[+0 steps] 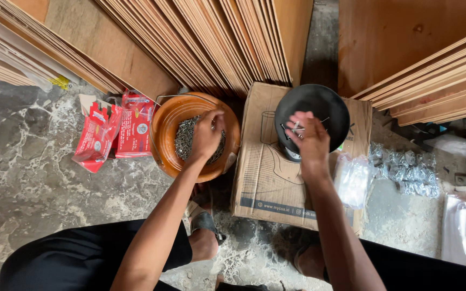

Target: The person sits on the floor and repeatedly picks small metal fasteners from an orange bucket with the left hand, then transfers them one by one into a black pan on a cardboard box with the right hand. The task continues throughout the clip without interruption.

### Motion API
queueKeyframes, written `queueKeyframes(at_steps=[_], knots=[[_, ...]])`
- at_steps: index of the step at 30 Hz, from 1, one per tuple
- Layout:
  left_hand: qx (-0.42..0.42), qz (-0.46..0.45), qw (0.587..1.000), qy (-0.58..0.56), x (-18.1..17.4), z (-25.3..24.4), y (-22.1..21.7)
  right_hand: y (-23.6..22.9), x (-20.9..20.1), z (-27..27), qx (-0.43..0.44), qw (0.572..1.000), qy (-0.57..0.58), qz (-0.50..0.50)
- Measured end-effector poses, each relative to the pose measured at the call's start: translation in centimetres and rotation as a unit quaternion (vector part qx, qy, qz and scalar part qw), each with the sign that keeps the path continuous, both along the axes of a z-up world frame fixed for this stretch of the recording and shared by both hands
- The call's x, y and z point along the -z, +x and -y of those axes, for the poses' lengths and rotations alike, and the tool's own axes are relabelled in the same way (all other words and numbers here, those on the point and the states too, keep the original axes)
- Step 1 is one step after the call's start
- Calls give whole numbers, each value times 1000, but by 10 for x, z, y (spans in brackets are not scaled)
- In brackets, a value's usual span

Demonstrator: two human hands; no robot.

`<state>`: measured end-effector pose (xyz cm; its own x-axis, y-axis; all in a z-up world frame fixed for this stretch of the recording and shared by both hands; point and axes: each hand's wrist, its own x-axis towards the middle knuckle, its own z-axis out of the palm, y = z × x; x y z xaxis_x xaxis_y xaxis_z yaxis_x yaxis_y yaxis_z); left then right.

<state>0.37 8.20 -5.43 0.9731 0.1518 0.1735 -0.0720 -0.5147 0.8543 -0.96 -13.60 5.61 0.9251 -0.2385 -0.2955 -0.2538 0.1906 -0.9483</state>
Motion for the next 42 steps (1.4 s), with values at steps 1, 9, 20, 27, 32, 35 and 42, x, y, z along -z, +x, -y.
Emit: queueKeyframes(at_steps=[1,9,20,27,32,35,42], knots=[[-1,-1,1000,1,15,-7,-3,1,3,5,-1,1000,1,-1],[66,-280,954,88,85,-49,-34,-5,16,25,-7,944,-329,27],[188,-265,919,223,130,-63,-43,-24,18,-26,-136,902,-346,220],[114,-313,942,24,97,-45,-41,-37,65,-45,-256,901,-303,174],[114,-270,956,-5,107,-47,-46,-44,61,-49,-313,894,-296,123],[142,-210,967,32,117,-55,-39,-44,62,-48,-328,893,-289,107],[155,-234,946,159,90,-48,-47,-44,58,-45,-326,899,-281,78]])
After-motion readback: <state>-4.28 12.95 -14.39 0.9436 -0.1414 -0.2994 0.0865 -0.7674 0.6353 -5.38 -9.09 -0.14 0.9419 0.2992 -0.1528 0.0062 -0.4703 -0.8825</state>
